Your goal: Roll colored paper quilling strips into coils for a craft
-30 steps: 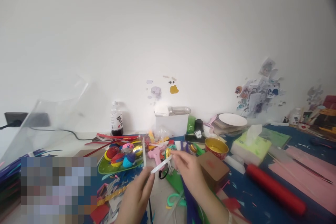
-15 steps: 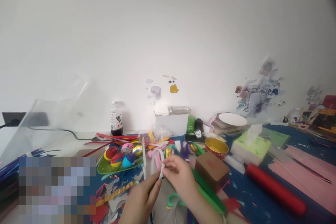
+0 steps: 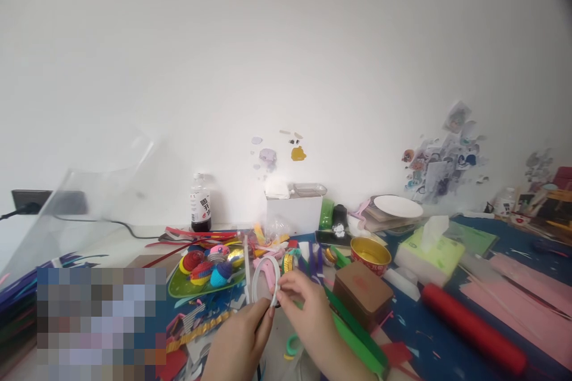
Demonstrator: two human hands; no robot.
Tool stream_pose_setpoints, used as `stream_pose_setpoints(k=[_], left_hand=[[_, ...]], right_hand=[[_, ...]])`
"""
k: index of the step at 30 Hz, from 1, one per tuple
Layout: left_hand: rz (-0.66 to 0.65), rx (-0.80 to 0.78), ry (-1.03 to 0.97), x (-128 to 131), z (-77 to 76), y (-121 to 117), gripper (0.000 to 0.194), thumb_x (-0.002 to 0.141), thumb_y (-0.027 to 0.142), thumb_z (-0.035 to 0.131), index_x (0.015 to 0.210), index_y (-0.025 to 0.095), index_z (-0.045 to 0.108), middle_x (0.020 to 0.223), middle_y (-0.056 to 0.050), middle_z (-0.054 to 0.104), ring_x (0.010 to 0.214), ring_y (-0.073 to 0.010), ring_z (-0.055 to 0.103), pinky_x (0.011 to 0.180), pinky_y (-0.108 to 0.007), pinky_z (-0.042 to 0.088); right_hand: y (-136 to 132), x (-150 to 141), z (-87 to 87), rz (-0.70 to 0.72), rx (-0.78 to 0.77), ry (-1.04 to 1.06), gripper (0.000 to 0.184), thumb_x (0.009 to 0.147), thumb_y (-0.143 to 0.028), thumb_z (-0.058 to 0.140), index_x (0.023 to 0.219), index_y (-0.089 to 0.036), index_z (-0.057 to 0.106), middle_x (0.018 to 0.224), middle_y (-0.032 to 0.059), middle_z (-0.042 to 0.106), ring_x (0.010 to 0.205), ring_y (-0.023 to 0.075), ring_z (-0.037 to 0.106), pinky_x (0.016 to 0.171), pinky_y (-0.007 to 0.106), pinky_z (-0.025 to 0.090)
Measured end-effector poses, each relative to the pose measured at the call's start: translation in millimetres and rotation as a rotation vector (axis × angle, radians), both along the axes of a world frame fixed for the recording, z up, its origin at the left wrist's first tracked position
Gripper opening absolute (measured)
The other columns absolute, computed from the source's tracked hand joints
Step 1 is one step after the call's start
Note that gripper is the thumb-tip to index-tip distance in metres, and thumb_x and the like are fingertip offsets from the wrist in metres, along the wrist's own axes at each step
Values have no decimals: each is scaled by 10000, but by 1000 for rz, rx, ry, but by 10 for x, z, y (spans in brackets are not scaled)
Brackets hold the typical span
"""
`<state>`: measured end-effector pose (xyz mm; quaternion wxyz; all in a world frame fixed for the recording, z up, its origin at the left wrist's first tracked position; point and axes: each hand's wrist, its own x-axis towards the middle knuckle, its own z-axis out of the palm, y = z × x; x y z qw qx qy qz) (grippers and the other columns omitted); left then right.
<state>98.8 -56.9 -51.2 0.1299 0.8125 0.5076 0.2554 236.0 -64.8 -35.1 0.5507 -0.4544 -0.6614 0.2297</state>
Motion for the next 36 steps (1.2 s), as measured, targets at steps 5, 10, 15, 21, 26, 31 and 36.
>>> stream_pose_setpoints(k=[5, 10, 15, 21, 26, 31, 36], left_hand=[[18, 33, 49, 14, -3, -31, 306, 894, 313, 274, 708, 239, 505, 674, 0, 632, 642, -163, 603, 527, -211, 325], [54, 48, 107, 35, 75, -55, 305, 887, 279, 291, 670, 235, 500, 670, -3, 642, 640, -166, 611, 523, -208, 330], [81, 59, 92, 13, 119, -52, 314, 894, 294, 283, 671, 234, 496, 655, 2, 635, 633, -167, 609, 522, -209, 328], [74, 83, 83, -39, 90, -9, 339, 903, 336, 261, 658, 236, 472, 626, 13, 616, 592, -164, 587, 505, -214, 308], [72, 80, 76, -45, 91, -4, 343, 902, 339, 259, 653, 235, 470, 636, 8, 622, 598, -164, 587, 499, -214, 293], [74, 52, 25, -52, 101, -2, 350, 896, 353, 259, 635, 232, 458, 610, 15, 601, 570, -157, 564, 493, -210, 289], [41, -22, -52, -60, 122, 28, 360, 885, 380, 264, 628, 227, 464, 601, 27, 582, 561, -143, 539, 496, -199, 300]], right_hand=[[17, 33, -53, -145, 149, -278, 139, 811, -167, 441, 740, -198, 557, 680, 9, 615, 633, 144, 588, 579, 210, 433], [28, 41, -107, -279, 278, -480, 168, 831, -137, 369, 721, -198, 480, 638, 1, 553, 568, 145, 528, 504, 222, 359], [29, 27, -124, -257, 397, -515, 156, 841, -130, 334, 742, -201, 432, 690, 12, 523, 608, 149, 510, 525, 232, 373], [37, 64, -117, -224, 408, -474, 83, 824, -149, 431, 879, -184, 482, 778, 39, 572, 699, 167, 545, 594, 258, 439], [33, 83, -79, -222, 501, -542, 180, 806, -104, 447, 903, -207, 557, 829, 43, 583, 762, 178, 544, 640, 273, 450], [-2, 59, -47, -217, 520, -525, 164, 814, -105, 428, 721, -190, 534, 788, 40, 561, 720, 163, 525, 593, 262, 445], [-8, 38, -78, -143, 632, -599, 234, 869, -90, 346, 767, -178, 538, 758, 44, 601, 691, 156, 525, 599, 277, 460]])
